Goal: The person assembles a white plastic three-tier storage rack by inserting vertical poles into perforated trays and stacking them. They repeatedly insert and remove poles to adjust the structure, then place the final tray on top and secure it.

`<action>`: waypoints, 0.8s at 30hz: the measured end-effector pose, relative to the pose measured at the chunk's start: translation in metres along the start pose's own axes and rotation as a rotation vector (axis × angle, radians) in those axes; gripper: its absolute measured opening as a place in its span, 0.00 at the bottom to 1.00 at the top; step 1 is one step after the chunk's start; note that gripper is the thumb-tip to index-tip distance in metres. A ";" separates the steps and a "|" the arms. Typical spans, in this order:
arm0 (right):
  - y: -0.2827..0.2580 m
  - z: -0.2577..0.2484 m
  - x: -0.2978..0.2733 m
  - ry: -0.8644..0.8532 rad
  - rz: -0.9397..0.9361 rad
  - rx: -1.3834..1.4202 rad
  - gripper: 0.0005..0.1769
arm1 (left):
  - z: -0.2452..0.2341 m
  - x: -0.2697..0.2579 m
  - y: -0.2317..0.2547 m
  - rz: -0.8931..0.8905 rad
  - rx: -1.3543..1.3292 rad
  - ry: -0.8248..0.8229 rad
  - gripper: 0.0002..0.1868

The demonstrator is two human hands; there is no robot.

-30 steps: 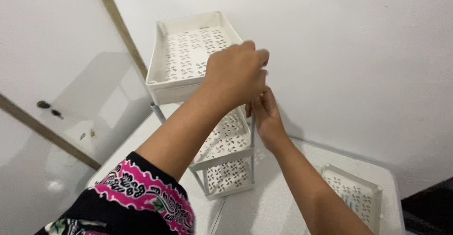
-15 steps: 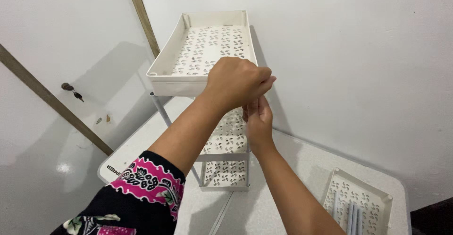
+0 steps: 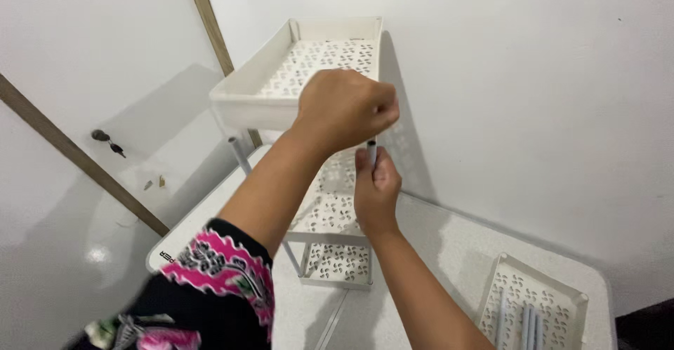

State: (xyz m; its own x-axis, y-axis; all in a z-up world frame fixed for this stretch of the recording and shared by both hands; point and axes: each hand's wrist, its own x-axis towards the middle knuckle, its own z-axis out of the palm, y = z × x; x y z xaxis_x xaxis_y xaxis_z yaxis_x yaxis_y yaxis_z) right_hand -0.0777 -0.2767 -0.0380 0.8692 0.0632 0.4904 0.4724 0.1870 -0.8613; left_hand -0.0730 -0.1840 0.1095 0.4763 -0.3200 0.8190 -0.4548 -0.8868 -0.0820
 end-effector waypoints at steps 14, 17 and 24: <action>-0.002 -0.004 -0.032 -0.212 0.033 0.023 0.21 | -0.040 -0.039 0.020 -0.414 0.163 -0.237 0.19; -0.001 0.010 -0.041 -0.233 0.094 0.015 0.22 | -0.035 -0.042 0.007 -0.294 0.050 -0.076 0.18; 0.016 0.012 -0.009 -0.317 0.087 -0.193 0.22 | -0.078 -0.083 -0.080 -0.355 -0.258 -0.227 0.12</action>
State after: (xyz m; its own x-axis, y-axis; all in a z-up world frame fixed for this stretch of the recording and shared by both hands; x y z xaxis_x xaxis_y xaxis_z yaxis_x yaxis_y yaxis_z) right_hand -0.0800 -0.2623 -0.0545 0.8335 0.3761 0.4047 0.4437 -0.0191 -0.8960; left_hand -0.1348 -0.0602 0.0927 0.7744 -0.1034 0.6242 -0.3926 -0.8522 0.3460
